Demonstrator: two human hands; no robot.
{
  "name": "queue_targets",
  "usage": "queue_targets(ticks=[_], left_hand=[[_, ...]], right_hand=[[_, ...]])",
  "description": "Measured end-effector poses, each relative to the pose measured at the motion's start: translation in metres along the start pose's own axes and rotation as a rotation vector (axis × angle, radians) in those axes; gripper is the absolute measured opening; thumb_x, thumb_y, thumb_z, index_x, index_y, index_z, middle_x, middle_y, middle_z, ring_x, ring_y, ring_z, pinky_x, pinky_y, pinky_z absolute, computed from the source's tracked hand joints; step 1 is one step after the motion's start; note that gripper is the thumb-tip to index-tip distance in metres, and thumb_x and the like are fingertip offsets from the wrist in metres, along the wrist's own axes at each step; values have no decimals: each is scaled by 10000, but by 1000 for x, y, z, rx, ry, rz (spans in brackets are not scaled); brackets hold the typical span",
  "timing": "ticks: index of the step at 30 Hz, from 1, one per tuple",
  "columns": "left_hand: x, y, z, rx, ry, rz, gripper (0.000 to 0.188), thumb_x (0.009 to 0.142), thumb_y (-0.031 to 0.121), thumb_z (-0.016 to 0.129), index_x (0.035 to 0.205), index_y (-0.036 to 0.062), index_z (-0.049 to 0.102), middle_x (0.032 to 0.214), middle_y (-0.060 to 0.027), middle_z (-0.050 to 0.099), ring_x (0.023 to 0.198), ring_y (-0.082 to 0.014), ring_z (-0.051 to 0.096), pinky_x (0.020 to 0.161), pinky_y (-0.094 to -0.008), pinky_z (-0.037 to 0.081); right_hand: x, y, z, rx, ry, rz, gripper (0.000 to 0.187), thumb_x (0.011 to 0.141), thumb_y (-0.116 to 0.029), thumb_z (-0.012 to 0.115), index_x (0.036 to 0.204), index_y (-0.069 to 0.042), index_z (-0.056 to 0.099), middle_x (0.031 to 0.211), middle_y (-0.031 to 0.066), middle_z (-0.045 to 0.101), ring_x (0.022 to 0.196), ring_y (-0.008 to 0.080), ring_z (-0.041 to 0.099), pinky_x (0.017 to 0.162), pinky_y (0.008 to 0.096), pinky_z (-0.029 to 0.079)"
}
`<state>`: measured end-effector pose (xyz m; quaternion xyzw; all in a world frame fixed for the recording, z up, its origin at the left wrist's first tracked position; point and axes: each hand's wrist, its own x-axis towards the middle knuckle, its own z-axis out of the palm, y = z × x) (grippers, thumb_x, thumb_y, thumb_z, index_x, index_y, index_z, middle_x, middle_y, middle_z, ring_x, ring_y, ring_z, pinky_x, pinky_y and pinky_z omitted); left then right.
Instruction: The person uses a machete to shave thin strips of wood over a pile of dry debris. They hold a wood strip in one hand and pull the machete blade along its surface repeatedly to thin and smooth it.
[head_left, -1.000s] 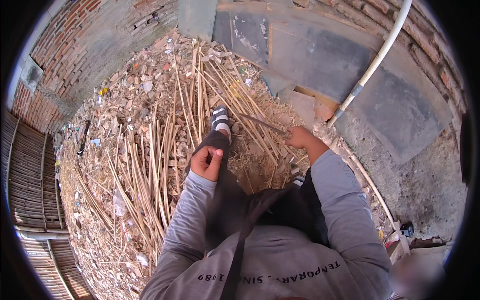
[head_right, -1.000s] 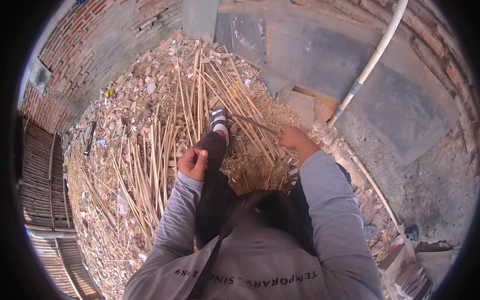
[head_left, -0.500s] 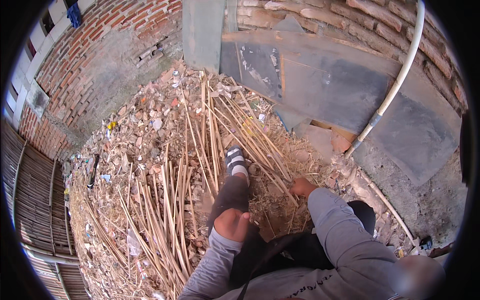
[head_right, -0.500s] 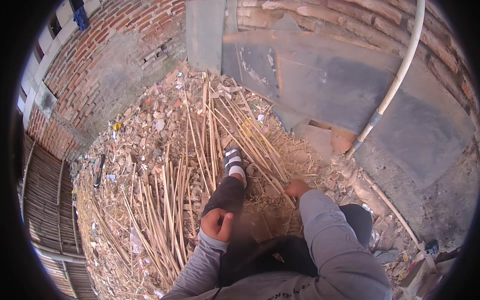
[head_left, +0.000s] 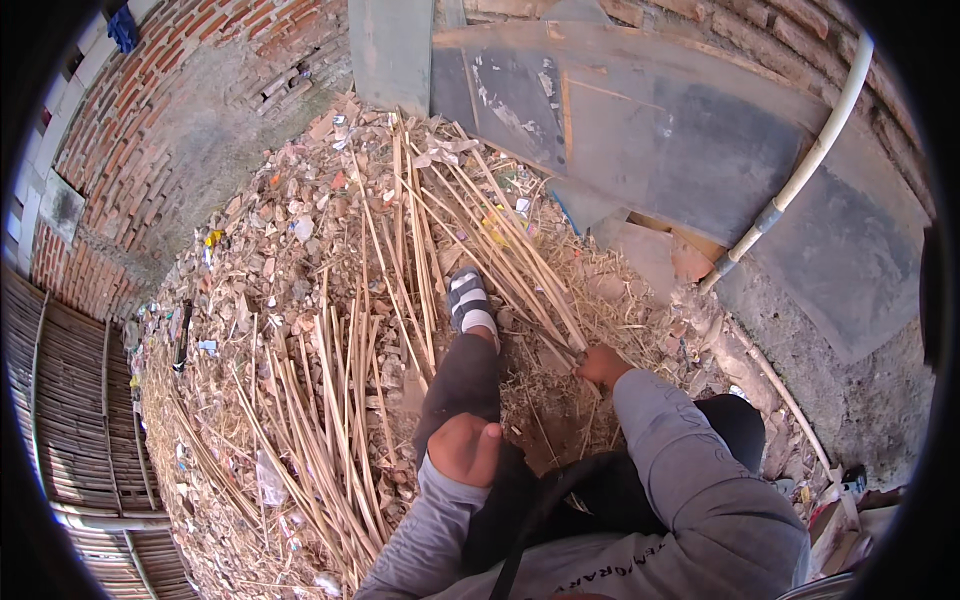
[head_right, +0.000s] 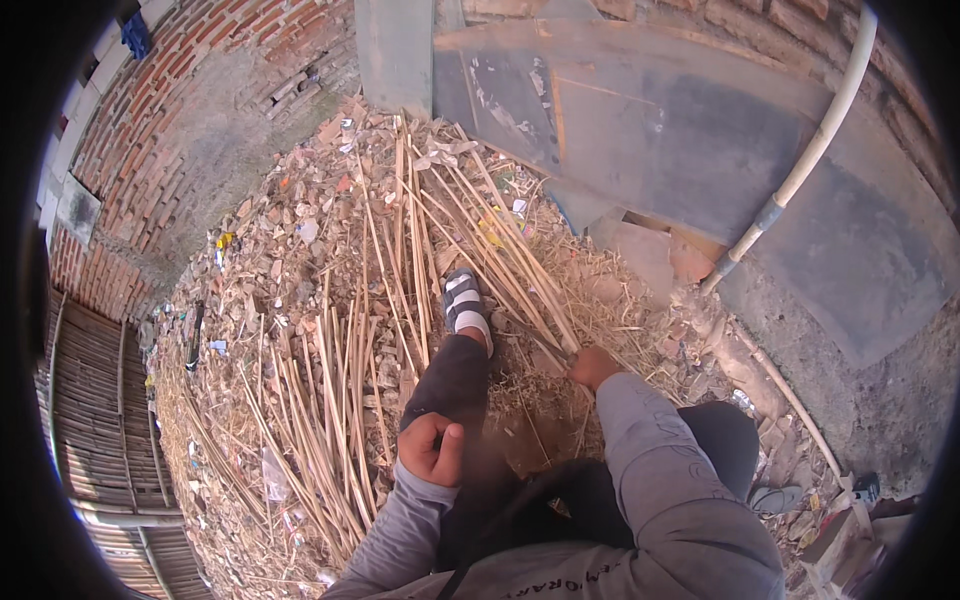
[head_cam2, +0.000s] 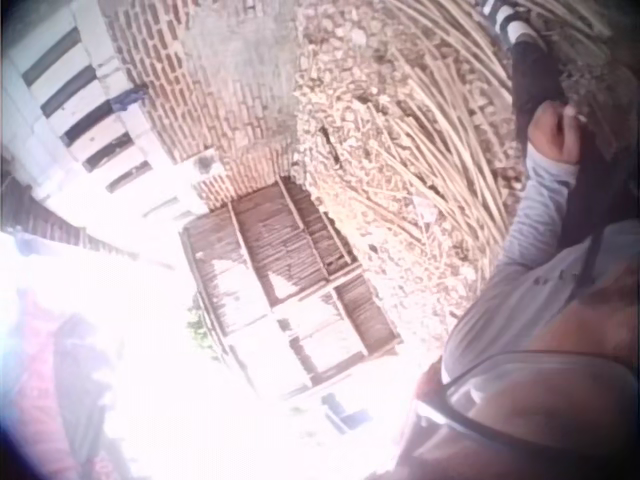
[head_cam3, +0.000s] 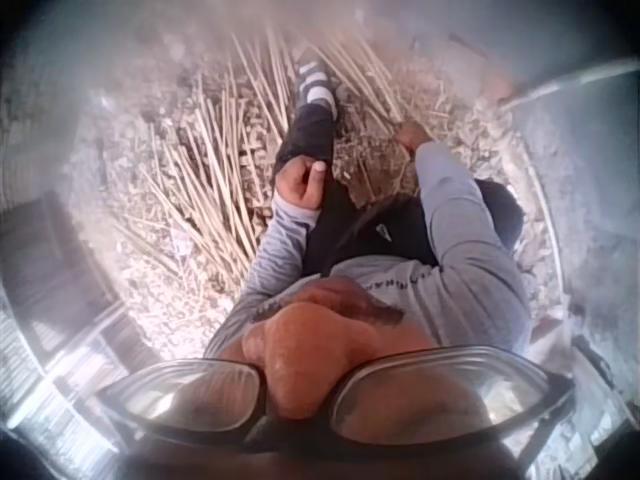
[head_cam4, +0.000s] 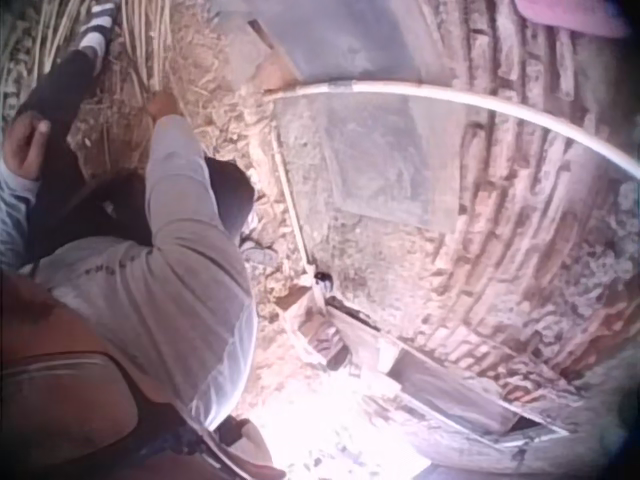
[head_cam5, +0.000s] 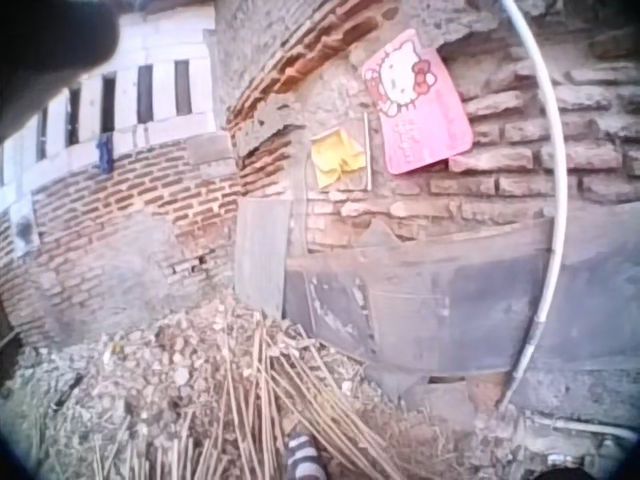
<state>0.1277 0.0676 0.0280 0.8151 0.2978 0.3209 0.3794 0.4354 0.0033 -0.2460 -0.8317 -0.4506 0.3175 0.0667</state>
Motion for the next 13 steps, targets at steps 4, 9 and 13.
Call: queue_targets(ticks=[4, 9, 13], left_hand=[[-2, 3, 1, 19, 23, 19, 214, 872, 140, 637, 727, 5, 557, 641, -118, 581, 577, -253, 574, 560, -322, 444], [-4, 5, 5, -14, 73, 46, 212, 862, 153, 655, 726, 8, 579, 647, -135, 601, 592, -277, 592, 574, -344, 462], [-7, 11, 5, 7, 93, 56, 222, 851, 202, 679, 746, 21, 606, 676, -156, 630, 638, -336, 631, 608, -386, 498]], right_hand=[[-11, -6, -12, 107, -56, -8, 568, 689, -453, 771, 1029, -10, 669, 938, 216, 677, 907, 358, 660, 812, 424, 521], [-23, -9, -36, 124, -53, 12, 556, 676, -436, 773, 1049, -37, 670, 964, 202, 680, 938, 353, 655, 840, 426, 512], [-53, -9, -86, 61, 35, -44, 570, 676, -429, 769, 1070, -30, 662, 995, 197, 681, 960, 346, 652, 854, 435, 505]])
